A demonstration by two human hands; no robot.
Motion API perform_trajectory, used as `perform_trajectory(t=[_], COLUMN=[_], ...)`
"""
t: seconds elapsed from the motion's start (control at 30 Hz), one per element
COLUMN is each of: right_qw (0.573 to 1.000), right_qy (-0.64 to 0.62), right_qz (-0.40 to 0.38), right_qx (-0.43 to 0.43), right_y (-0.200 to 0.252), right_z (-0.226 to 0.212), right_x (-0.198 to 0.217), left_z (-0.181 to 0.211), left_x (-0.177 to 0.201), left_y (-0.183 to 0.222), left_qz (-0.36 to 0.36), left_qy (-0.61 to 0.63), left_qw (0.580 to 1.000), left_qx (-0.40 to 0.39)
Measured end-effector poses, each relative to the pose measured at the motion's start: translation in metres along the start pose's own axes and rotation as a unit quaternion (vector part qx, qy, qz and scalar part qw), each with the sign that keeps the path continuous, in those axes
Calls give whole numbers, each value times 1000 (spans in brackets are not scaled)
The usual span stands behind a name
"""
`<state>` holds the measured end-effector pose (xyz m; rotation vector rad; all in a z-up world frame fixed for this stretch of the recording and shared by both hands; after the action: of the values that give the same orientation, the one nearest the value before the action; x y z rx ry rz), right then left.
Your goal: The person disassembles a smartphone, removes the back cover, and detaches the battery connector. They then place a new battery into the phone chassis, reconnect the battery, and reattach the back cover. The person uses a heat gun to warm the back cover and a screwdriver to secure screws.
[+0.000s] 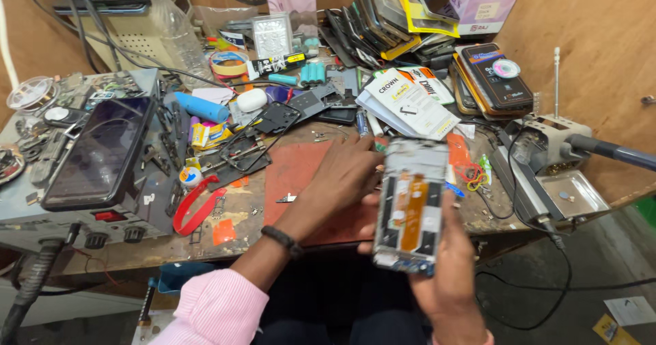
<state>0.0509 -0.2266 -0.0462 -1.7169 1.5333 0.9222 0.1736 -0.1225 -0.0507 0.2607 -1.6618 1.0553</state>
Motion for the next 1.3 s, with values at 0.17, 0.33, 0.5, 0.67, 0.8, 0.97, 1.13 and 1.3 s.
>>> perform_trajectory(t=[0.17, 0.33, 0.5, 0.67, 0.8, 0.97, 1.13, 1.3], right_qw=[991, 985, 993, 995, 997, 996, 995, 994], right_qy=[75, 106, 88, 89, 68, 80, 94, 111], right_qz=[63, 64, 54, 47, 21, 9, 12, -11], right_qx=[94, 118, 59, 15, -11, -23, -26, -11], right_y=[-1, -4, -14, -19, -27, -37, -46, -54], right_z=[-41, -54, -32, -1, 14, 19, 23, 27], right_x=[13, 19, 19, 14, 10, 10, 13, 8], left_z=[-2, -19, -35, -57, -80, -77, -78, -75], left_x=[-11, 24, 79, 83, 75, 72, 63, 83], left_y=[-16, -12, 48, 84, 81, 60, 48, 40], left_qz=[-54, -25, 104, 0, -109, -105, -157, -100], left_qy=[-30, 117, 27, 36, 116, 96, 46, -23], left_qw=[998, 991, 989, 987, 965, 982, 984, 994], left_qx=[-8, 60, 103, 158, 206, 125, 74, 47])
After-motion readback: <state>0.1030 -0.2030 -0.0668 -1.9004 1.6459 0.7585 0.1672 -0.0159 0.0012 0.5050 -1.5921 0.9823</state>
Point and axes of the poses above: each hand's wrist, its own y-axis away from the middle knuckle, its own x-axis out of the back of the hand, z = x × y, the point moved 7 cm from there along -y, towards the middle knuckle, and after that the axes turned 14 degrees about -y, right-handed, at the moved point
